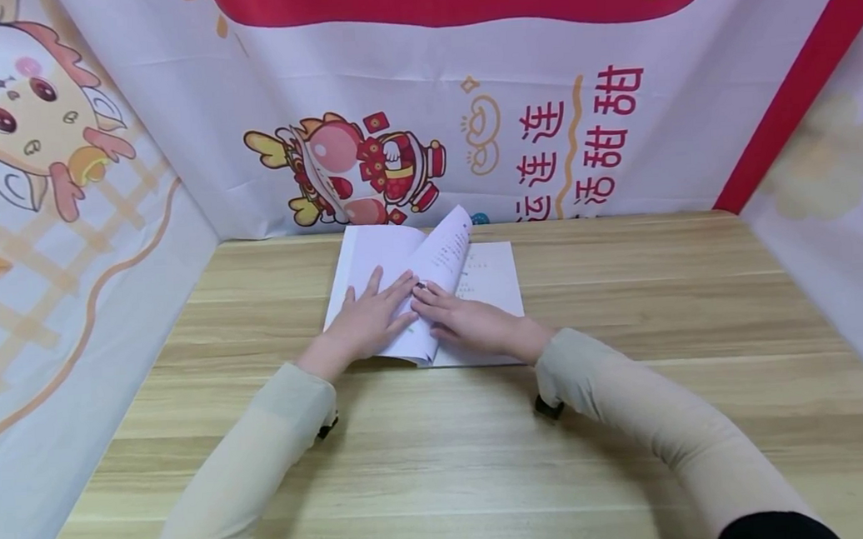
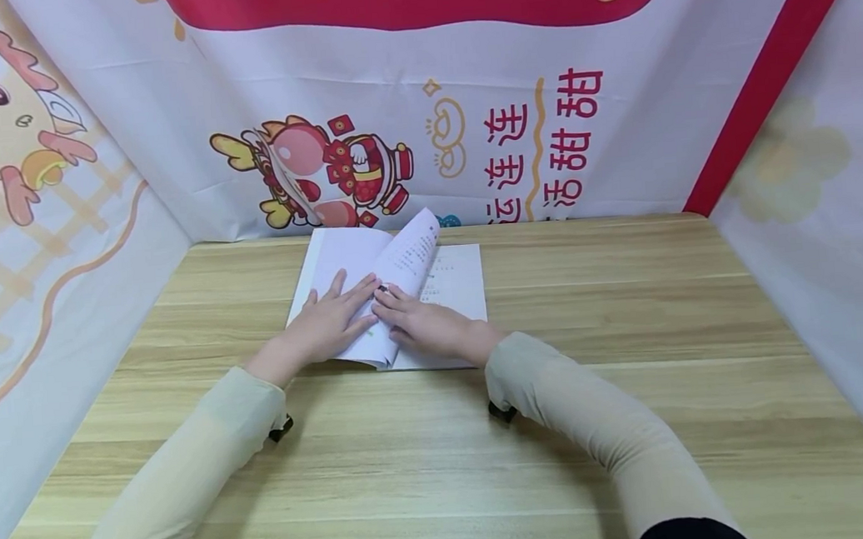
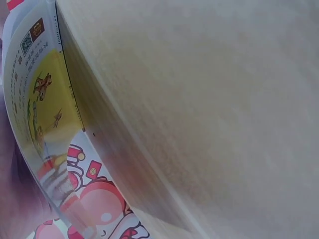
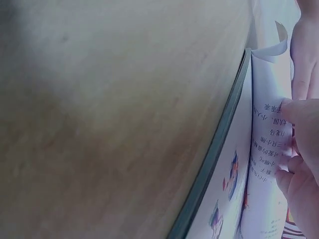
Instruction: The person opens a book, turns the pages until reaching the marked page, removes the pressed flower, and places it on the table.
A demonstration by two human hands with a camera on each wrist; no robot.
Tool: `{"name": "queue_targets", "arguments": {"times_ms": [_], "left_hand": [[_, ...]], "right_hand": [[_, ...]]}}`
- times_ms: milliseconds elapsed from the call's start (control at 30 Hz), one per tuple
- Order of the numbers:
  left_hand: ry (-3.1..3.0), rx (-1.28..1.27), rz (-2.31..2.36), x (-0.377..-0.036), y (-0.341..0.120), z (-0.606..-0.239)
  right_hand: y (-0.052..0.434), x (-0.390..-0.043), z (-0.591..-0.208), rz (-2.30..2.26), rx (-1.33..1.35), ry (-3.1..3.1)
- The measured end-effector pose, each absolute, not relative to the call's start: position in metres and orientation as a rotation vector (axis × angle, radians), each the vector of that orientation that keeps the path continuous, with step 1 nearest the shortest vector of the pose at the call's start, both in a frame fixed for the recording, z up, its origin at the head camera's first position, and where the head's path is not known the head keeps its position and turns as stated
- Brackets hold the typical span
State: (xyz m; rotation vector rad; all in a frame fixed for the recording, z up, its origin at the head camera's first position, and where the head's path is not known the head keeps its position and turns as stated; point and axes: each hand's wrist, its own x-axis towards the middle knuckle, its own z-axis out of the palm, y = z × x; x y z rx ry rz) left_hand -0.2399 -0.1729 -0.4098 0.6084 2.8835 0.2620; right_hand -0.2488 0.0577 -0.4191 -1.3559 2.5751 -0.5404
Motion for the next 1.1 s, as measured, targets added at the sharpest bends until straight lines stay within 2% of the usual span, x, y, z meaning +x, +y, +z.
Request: {"name": "queue_targets", "arguments": {"times_ms": [833, 1100], "left_hand": [[2.913, 0.549, 0.264, -0.242, -0.179, -0.411], [2.914, 0.621, 0.230, -0.242, -0.181, -0.410]], "right_hand": [[0.104, -0.244, -0.420, -0.475, -1.254, 2.498], [0.124, -0.241, -0.416, -0.344, -1.094, 2.414]]}}
